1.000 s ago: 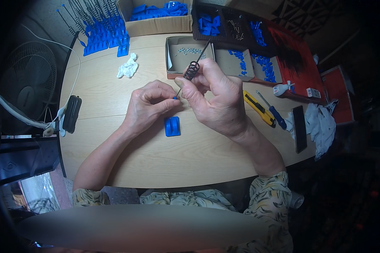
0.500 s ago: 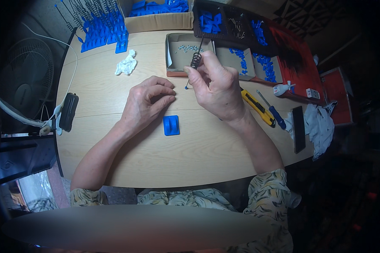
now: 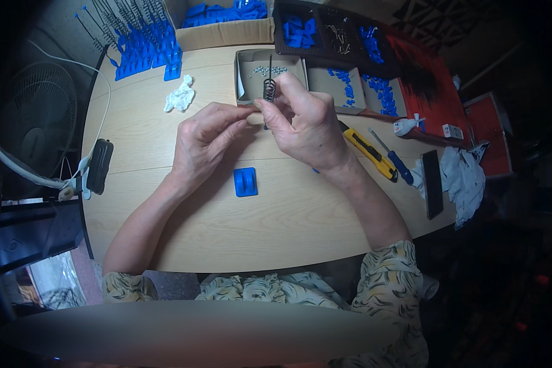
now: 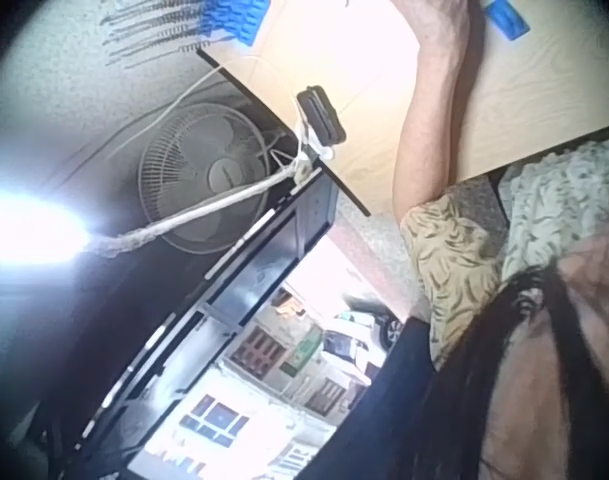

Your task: The person assembles a small electrical component by gluing a blue plastic housing and inserting white plastic components and a plastic connector onto a wire.

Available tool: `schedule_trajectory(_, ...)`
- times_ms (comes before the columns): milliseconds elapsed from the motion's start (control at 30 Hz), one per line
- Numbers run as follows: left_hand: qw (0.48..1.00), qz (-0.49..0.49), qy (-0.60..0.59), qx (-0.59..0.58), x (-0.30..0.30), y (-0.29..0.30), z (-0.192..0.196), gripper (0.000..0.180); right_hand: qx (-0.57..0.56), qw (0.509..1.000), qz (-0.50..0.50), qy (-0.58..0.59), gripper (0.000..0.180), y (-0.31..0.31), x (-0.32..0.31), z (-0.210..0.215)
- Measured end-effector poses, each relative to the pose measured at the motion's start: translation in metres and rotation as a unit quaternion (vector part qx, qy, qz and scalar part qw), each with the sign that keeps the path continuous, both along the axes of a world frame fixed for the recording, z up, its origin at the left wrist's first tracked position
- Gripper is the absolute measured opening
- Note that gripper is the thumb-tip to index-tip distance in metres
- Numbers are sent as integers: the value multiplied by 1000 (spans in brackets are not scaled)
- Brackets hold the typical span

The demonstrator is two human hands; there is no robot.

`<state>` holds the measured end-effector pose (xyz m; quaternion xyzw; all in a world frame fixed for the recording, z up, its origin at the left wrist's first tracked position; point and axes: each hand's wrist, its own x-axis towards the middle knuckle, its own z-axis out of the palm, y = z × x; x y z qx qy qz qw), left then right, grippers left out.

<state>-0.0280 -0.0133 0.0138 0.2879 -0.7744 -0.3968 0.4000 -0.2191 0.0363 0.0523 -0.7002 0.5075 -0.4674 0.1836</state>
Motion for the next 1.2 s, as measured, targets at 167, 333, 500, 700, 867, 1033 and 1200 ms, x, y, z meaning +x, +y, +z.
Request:
schedule_trajectory(167,999,-31,-10,-39,-17,-6,14,20,11,1000,1,2,12,0,-5,0)
schedule_trajectory(333,996,-51,-38,-66,-23,-11,15,19,-11,999,-2,-39,14,-4,-12,-9)
schedule_trajectory(500,997,-35,-42,-49,-22,-9,19,14,-22,1000,11,-14,18,-1,-4,-5)
schedule_trajectory(700,996,-19,-38,-74,-27,-12,18,10,-20,1000,-1,2,19,-2,-4,-1)
schedule_trajectory(867,995,-15,-41,-90,-27,-15,13,11,-37,999,-1,-17,19,-6,-1,-5)
schedule_trajectory(1033,995,-16,-39,-90,-26,-14,12,11,-29,1000,-5,2,19,-5,-1,-5)
schedule_trajectory(1200,996,-6,-30,-84,-28,-11,15,10,-32,999,-13,5,19,-3,-1,0)
